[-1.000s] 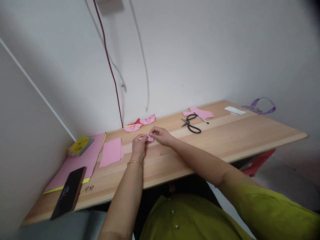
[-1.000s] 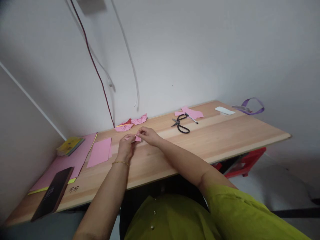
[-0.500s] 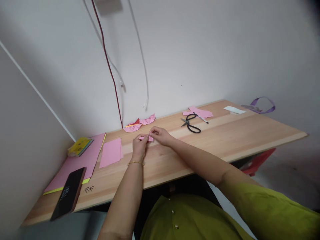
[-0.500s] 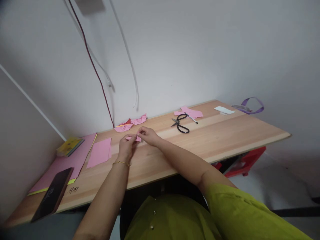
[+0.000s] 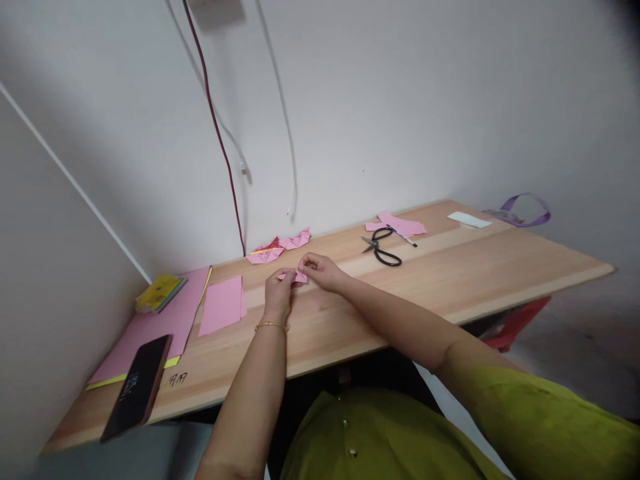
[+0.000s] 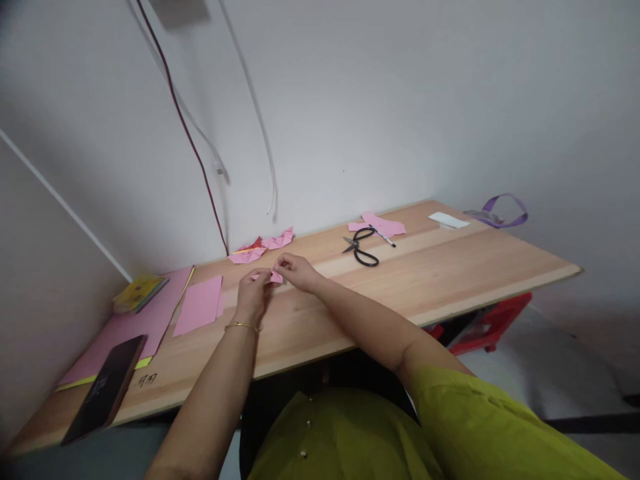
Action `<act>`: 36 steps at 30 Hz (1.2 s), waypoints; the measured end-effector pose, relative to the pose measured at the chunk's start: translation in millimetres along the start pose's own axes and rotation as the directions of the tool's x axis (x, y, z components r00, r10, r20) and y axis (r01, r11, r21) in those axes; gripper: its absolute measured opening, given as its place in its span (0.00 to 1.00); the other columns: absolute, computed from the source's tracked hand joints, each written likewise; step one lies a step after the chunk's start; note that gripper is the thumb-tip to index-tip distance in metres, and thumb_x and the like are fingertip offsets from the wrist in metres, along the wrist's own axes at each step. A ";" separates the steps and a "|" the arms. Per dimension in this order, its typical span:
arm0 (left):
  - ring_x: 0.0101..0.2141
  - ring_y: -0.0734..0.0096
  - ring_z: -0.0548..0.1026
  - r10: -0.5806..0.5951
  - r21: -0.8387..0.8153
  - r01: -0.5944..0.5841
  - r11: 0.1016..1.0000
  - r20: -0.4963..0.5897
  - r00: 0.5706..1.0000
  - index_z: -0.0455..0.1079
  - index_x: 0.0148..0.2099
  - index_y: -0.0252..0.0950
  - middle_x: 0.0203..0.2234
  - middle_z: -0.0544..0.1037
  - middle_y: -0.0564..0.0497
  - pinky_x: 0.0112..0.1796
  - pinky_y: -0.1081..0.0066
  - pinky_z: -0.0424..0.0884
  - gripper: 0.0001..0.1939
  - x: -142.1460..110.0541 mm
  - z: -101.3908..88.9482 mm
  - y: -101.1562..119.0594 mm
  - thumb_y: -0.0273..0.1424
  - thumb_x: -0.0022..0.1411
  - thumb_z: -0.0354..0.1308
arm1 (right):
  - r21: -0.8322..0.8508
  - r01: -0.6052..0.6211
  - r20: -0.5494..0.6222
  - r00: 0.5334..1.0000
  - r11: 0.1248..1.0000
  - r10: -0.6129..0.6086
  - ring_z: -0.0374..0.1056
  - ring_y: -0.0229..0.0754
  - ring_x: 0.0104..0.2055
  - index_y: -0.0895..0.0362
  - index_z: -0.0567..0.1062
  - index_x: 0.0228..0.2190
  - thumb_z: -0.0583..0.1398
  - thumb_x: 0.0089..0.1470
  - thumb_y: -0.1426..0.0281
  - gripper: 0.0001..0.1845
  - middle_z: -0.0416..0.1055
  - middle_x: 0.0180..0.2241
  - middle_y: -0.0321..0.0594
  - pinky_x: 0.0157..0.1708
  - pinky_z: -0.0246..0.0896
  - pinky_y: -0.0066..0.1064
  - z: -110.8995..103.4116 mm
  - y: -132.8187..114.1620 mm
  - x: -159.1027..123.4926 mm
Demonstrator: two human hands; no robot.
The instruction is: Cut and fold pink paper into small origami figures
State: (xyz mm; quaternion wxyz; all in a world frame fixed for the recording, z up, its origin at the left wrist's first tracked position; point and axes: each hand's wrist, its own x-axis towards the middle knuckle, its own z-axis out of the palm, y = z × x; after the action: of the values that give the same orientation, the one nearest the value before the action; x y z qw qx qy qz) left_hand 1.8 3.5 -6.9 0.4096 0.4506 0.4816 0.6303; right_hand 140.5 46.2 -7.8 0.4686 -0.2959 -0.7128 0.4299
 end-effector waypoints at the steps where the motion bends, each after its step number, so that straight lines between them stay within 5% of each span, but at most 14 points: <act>1: 0.26 0.73 0.72 -0.004 -0.004 0.004 1.000 -0.002 1.000 0.73 0.27 0.33 0.23 0.74 0.51 0.30 0.71 0.70 0.08 0.4 -0.2 -0.7 0.33 0.44 0.63 | -0.004 0.006 0.007 1.000 1.000 -0.006 0.64 0.36 0.30 0.58 0.69 0.30 0.58 0.50 0.64 0.10 0.69 0.28 0.35 0.33 0.60 0.28 0.0 0.2 -0.2; 9: 0.26 0.73 0.70 0.028 0.101 -0.020 0.995 -0.075 0.997 0.74 0.24 0.34 0.22 0.75 0.52 0.31 0.74 0.65 0.03 4.2 -4.0 -4.0 0.27 0.42 0.61 | -0.065 0.010 0.006 1.000 0.998 -0.010 0.60 0.34 0.27 0.58 0.69 0.29 0.58 0.50 0.64 0.09 0.67 0.26 0.34 0.29 0.56 0.26 1.8 -2.1 -2.2; 18: 0.26 0.73 0.68 0.031 0.175 -0.024 0.984 -0.038 0.999 0.74 0.22 0.34 0.20 0.73 0.53 0.29 0.75 0.64 0.03 1.2 -5.0 1.8 0.29 0.43 0.60 | -0.112 -0.005 0.009 1.000 0.994 0.006 0.57 0.34 0.24 0.58 0.68 0.28 0.56 0.51 0.64 0.09 0.63 0.22 0.32 0.26 0.52 0.25 2.3 -4.5 -2.3; 27: 0.28 0.71 0.70 -0.134 0.057 0.131 0.990 0.060 0.989 0.73 0.24 0.33 0.24 0.74 0.51 0.29 0.72 0.70 0.07 0.1 -5.1 5.7 0.32 0.40 0.62 | -0.144 0.052 0.089 0.995 0.988 -0.039 0.55 0.33 0.25 0.59 0.68 0.29 0.55 0.52 0.66 0.08 0.63 0.24 0.32 0.26 0.51 0.25 -2.9 -10.4 -3.6; 36: 0.29 0.69 0.72 -0.177 0.073 0.170 0.983 0.105 0.979 0.74 0.25 0.32 0.25 0.76 0.48 0.31 0.69 0.70 0.11 0.4 -7.5 10.1 0.35 0.39 0.64 | -0.175 0.117 0.173 0.981 0.978 -0.086 0.55 0.34 0.26 0.59 0.68 0.28 0.55 0.52 0.66 0.09 0.62 0.24 0.32 0.28 0.51 0.25 -11.0 -11.5 -1.5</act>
State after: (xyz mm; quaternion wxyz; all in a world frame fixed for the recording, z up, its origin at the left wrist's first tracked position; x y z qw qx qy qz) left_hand -6.3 0.0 2.0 0.4746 0.4538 0.5153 0.5507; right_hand 151.0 43.5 3.9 0.4002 -0.2644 -0.8000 0.3606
